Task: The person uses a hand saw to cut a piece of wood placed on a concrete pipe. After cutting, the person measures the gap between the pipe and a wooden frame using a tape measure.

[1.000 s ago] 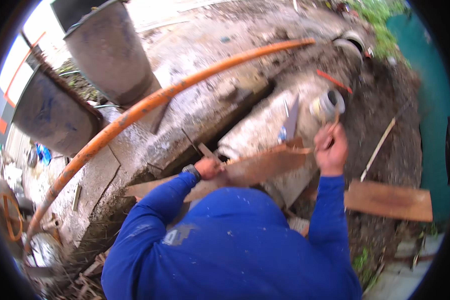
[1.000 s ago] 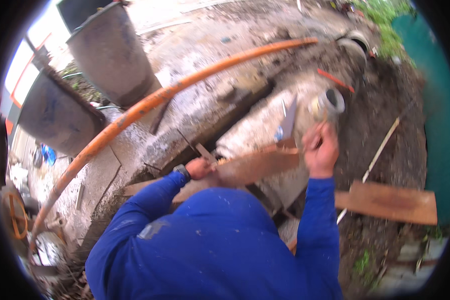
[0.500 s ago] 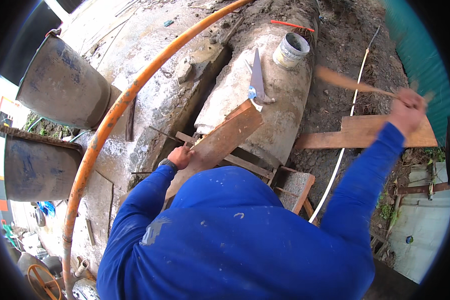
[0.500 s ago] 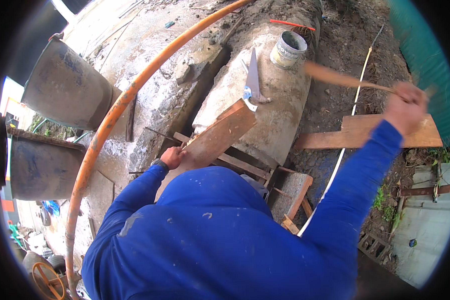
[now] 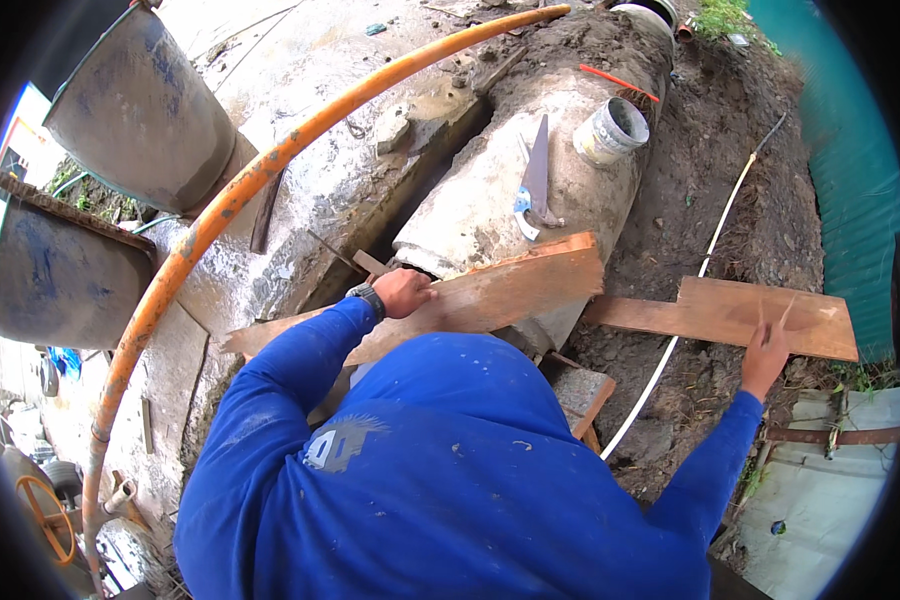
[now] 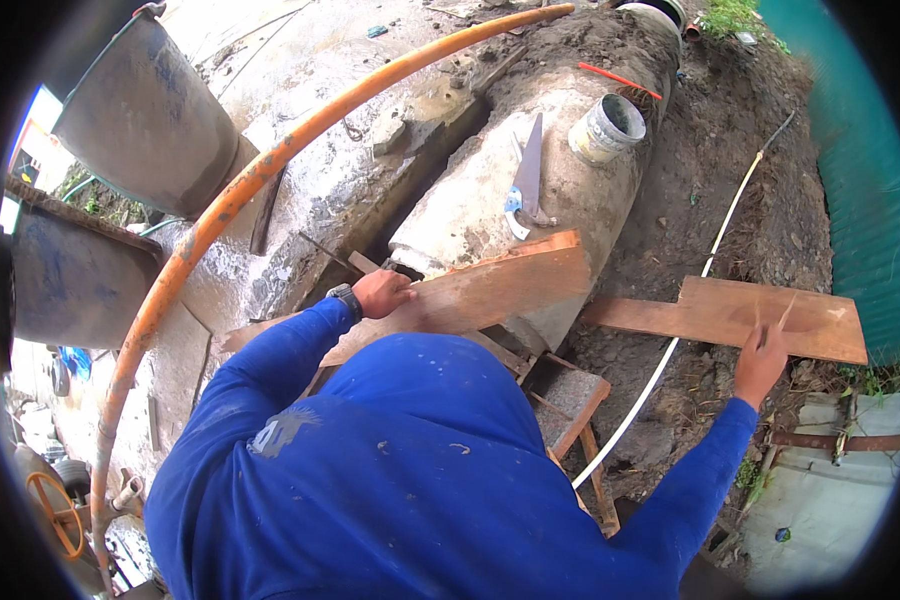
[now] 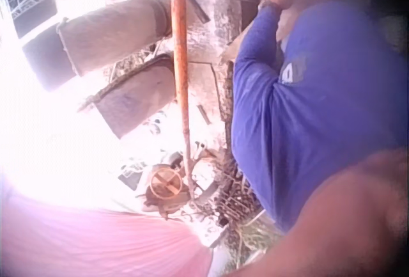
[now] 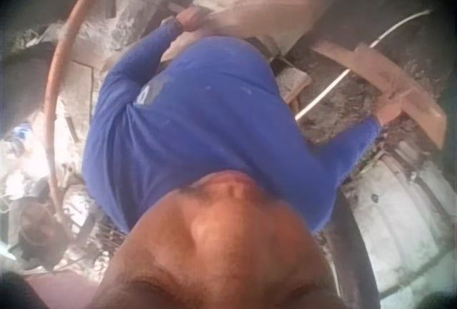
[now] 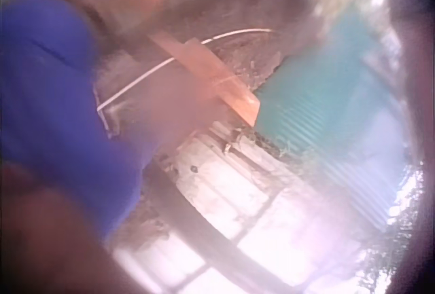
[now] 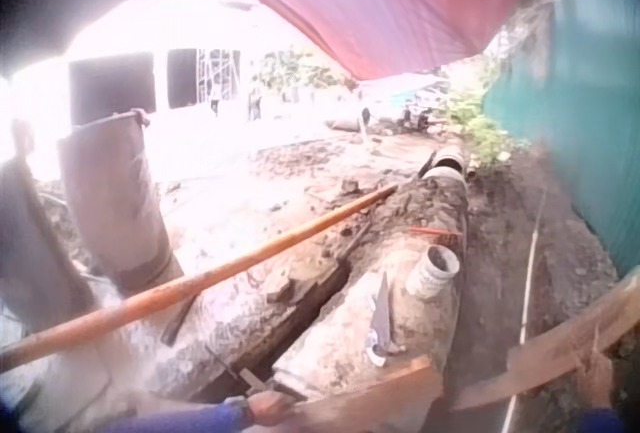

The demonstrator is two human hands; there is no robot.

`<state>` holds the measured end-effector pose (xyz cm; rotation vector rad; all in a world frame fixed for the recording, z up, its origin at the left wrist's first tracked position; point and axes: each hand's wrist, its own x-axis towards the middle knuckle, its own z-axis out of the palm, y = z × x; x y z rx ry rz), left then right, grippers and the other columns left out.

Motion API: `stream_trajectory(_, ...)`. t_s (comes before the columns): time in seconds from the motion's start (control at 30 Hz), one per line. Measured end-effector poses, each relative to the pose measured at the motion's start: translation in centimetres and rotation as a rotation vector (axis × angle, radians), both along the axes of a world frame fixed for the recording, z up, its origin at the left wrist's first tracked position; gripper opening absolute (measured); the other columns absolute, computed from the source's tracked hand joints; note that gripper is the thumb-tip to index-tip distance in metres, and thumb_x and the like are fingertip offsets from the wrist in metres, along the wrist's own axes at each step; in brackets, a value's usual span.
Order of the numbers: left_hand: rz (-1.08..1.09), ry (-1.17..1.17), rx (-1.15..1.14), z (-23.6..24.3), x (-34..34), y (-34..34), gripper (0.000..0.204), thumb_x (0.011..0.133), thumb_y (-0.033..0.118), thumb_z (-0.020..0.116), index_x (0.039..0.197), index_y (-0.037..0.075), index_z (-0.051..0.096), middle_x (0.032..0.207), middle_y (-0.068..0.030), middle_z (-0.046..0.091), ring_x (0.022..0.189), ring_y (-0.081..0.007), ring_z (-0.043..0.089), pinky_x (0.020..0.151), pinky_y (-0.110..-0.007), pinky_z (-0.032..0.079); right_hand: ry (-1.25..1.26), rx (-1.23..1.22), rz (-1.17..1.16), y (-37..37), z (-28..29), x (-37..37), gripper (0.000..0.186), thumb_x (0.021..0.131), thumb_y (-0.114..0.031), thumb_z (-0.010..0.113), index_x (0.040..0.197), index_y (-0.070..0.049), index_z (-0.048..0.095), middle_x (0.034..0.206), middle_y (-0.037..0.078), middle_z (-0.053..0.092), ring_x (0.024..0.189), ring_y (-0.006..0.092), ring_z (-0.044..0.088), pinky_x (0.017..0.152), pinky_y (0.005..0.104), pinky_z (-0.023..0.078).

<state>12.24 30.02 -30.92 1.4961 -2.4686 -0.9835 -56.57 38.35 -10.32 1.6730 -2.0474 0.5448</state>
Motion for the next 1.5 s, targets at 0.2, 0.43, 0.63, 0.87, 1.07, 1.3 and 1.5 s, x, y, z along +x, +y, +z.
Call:
stream_trajectory(0.2,0.023,-0.006,0.121,0.9,-1.1,0.2,0.041,0.1,0.041,0.06,0.104,0.003,0.073,0.102,-0.0241,0.073,0.101,-0.0436,0.069,0.088,-0.053,0.054,0.018,0.573,-0.403,7.6,-5.2,-5.1,0.028,0.093,-0.02,0.069,0.117,-0.007,0.072,0.116,0.022,0.07,0.111,0.0443,0.065,0.096,0.054,0.05)
stream_trajectory(0.43,-0.089,-0.115,0.019,0.5,-4.0,-0.7,0.042,0.103,0.037,0.05,0.107,0.001,0.072,0.107,-0.0247,0.073,0.104,-0.0438,0.069,0.095,-0.052,0.054,-0.301,0.186,0.623,-4.1,-8.1,25.5,0.031,0.086,-0.022,0.074,0.112,-0.006,0.073,0.115,0.016,0.072,0.114,0.0377,0.064,0.102,0.0502,0.049)
stream_trajectory(0.63,-0.099,-0.149,0.046,2.7,-5.3,0.4,0.042,0.101,0.04,0.053,0.105,0.003,0.073,0.106,-0.0226,0.075,0.1,-0.043,0.072,0.089,-0.052,0.057,-0.188,0.612,1.023,-8.7,-12.3,40.8,0.036,0.09,-0.034,0.071,0.11,-0.005,0.073,0.115,0.019,0.072,0.112,0.0381,0.066,0.099,0.0497,0.05)
stream_trajectory(0.87,-0.064,-0.069,0.106,0.1,-3.3,3.6,0.042,0.098,0.05,0.06,0.103,0.011,0.072,0.103,-0.0171,0.076,0.098,-0.0406,0.073,0.084,-0.052,0.058,-0.189,1.239,1.074,-10.4,-19.7,42.8,0.044,0.1,-0.045,0.059,0.104,-0.003,0.072,0.107,0.024,0.072,0.105,0.0452,0.067,0.091,0.0536,0.052)
stream_trajectory(1.07,-0.047,-0.056,0.112,-0.8,-3.3,3.7,0.044,0.1,0.047,0.057,0.102,0.006,0.071,0.103,-0.0205,0.075,0.099,-0.0424,0.072,0.087,-0.052,0.056,-0.345,1.176,1.188,-11.1,-21.2,42.3,0.036,0.097,-0.037,0.061,0.103,-0.004,0.074,0.103,0.022,0.073,0.102,0.0423,0.069,0.088,0.0523,0.053)
stream_trajectory(1.3,-0.11,-0.01,0.144,-2.6,-4.3,2.8,0.046,0.1,0.048,0.057,0.103,0.004,0.07,0.101,-0.0221,0.073,0.1,-0.0426,0.07,0.088,-0.052,0.053,-0.35,0.903,0.883,-6.1,-20.0,41.7,0.024,0.095,-0.03,0.063,0.092,-0.009,0.073,0.095,0.015,0.074,0.094,0.0401,0.068,0.083,0.0525,0.053)
stream_trajectory(1.5,-0.133,0.058,0.229,-5.9,-4.6,1.6,0.047,0.1,0.048,0.059,0.099,0.002,0.069,0.097,-0.022,0.073,0.096,-0.0429,0.069,0.084,-0.05,0.052,-0.232,0.495,1.132,-5.7,-23.3,40.0,0.016,0.093,-0.026,0.066,0.084,-0.013,0.07,0.08,0.011,0.067,0.083,0.0356,0.066,0.073,0.0501,0.053)
